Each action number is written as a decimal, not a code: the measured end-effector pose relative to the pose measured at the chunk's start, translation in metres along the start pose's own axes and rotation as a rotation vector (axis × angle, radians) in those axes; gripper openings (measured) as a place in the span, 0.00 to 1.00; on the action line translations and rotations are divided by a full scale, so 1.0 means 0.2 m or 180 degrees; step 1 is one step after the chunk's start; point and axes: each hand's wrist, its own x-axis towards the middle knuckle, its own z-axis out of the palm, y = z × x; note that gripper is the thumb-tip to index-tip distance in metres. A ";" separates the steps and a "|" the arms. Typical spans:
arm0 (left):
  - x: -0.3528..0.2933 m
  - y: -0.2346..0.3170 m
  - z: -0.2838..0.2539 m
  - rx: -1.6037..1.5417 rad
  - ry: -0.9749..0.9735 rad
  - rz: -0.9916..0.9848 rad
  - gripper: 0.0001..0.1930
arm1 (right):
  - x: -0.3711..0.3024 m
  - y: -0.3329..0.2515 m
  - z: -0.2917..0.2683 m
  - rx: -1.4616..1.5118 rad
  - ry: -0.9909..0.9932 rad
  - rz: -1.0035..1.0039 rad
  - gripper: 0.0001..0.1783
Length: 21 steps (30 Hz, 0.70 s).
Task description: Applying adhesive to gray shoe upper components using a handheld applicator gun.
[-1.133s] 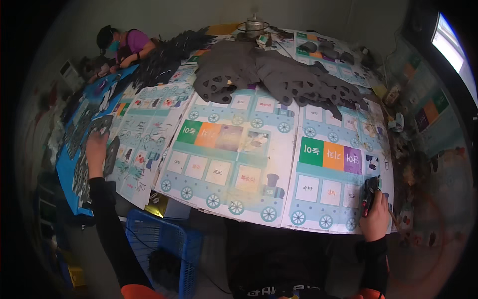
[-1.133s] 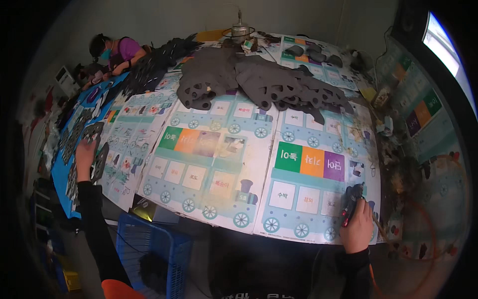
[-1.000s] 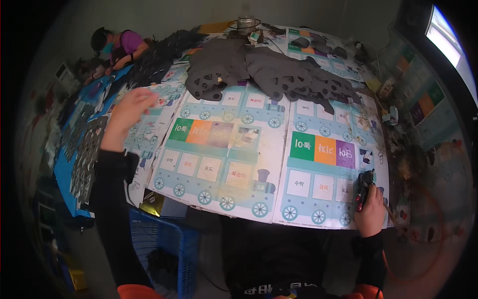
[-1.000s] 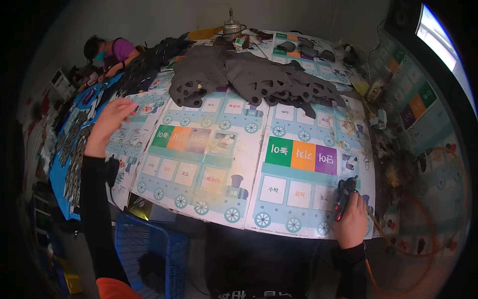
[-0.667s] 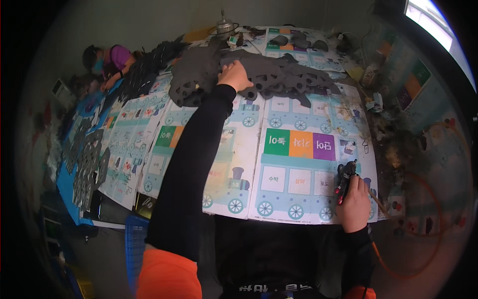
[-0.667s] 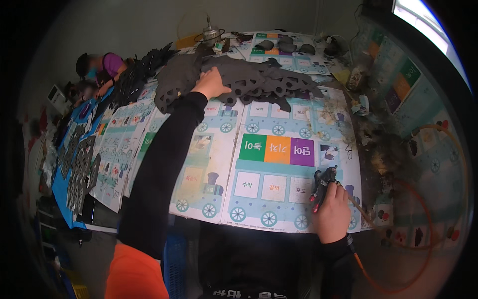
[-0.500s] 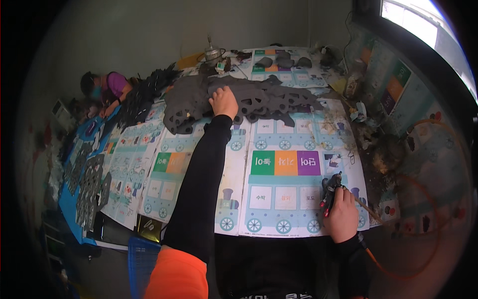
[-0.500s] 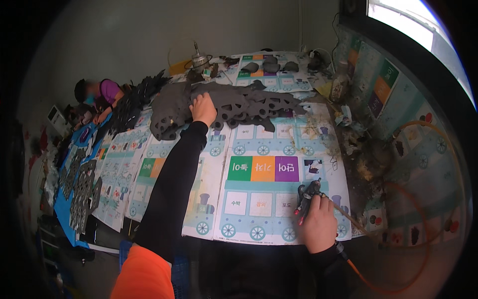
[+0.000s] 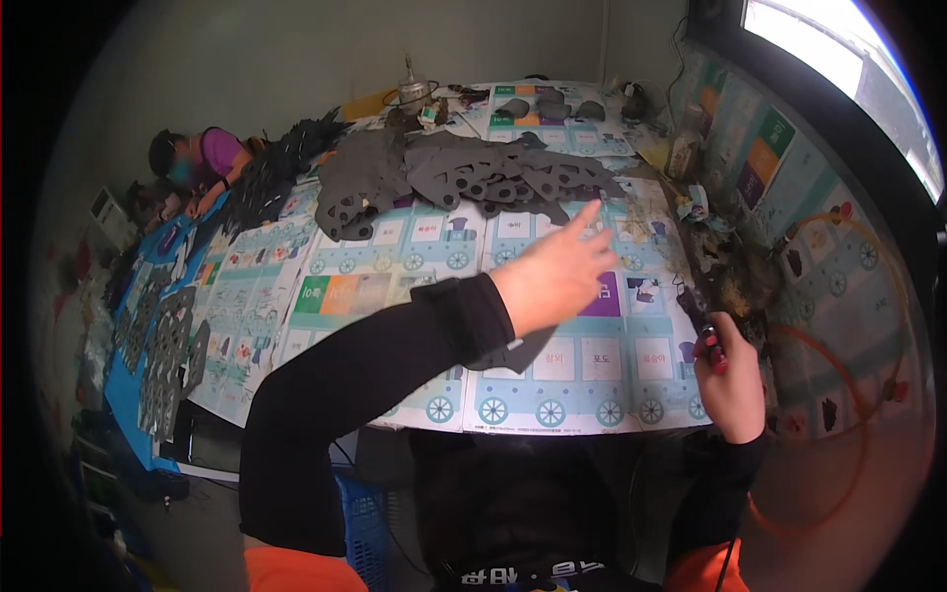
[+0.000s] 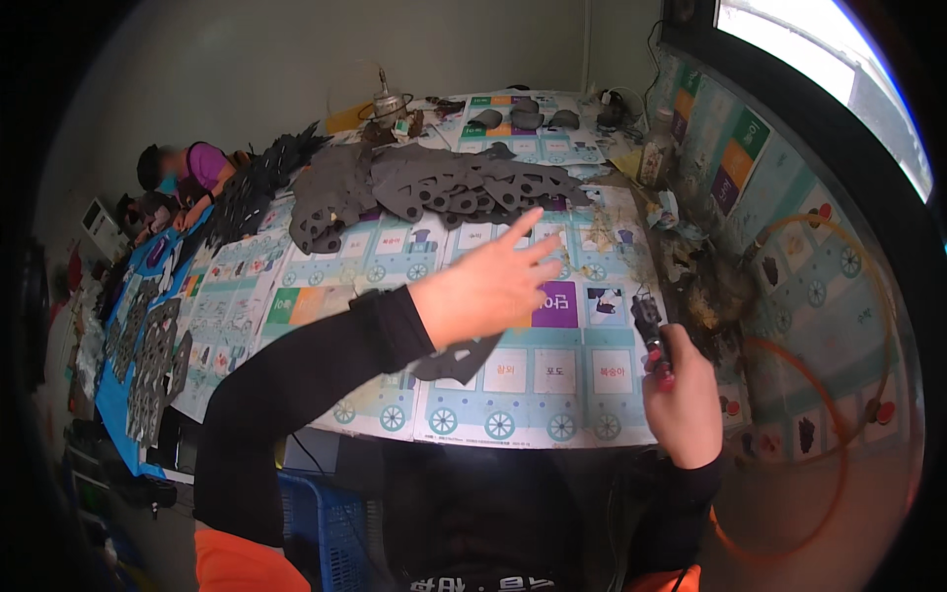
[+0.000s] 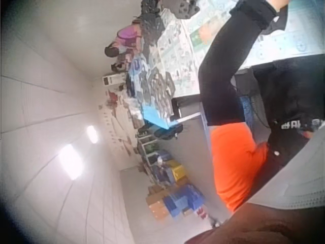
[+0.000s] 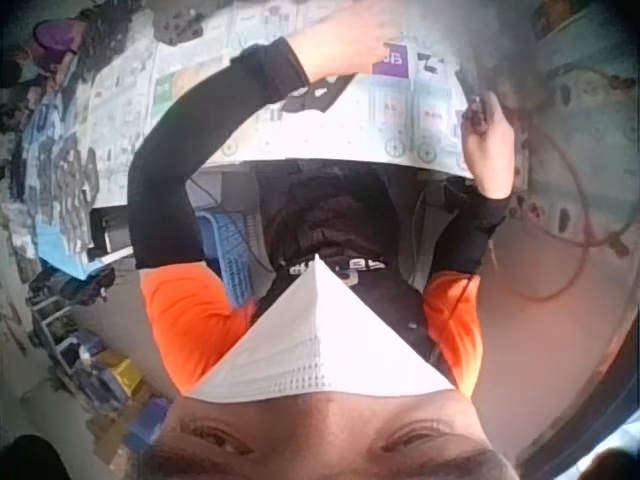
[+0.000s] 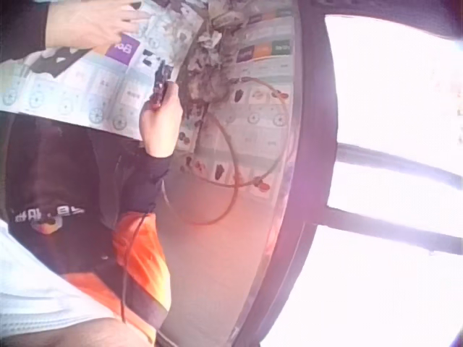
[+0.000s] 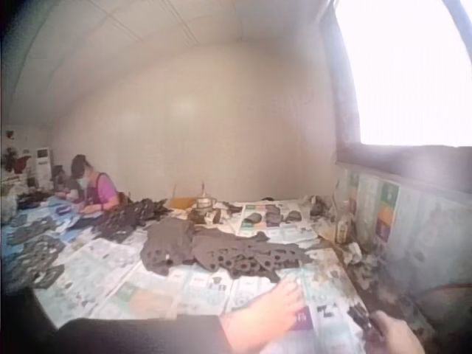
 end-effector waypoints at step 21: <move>-0.61 0.69 0.18 -0.5257 0.0403 -0.3355 0.15 | 0.07 -0.41 -0.21 0.1816 -0.2397 0.1186 0.27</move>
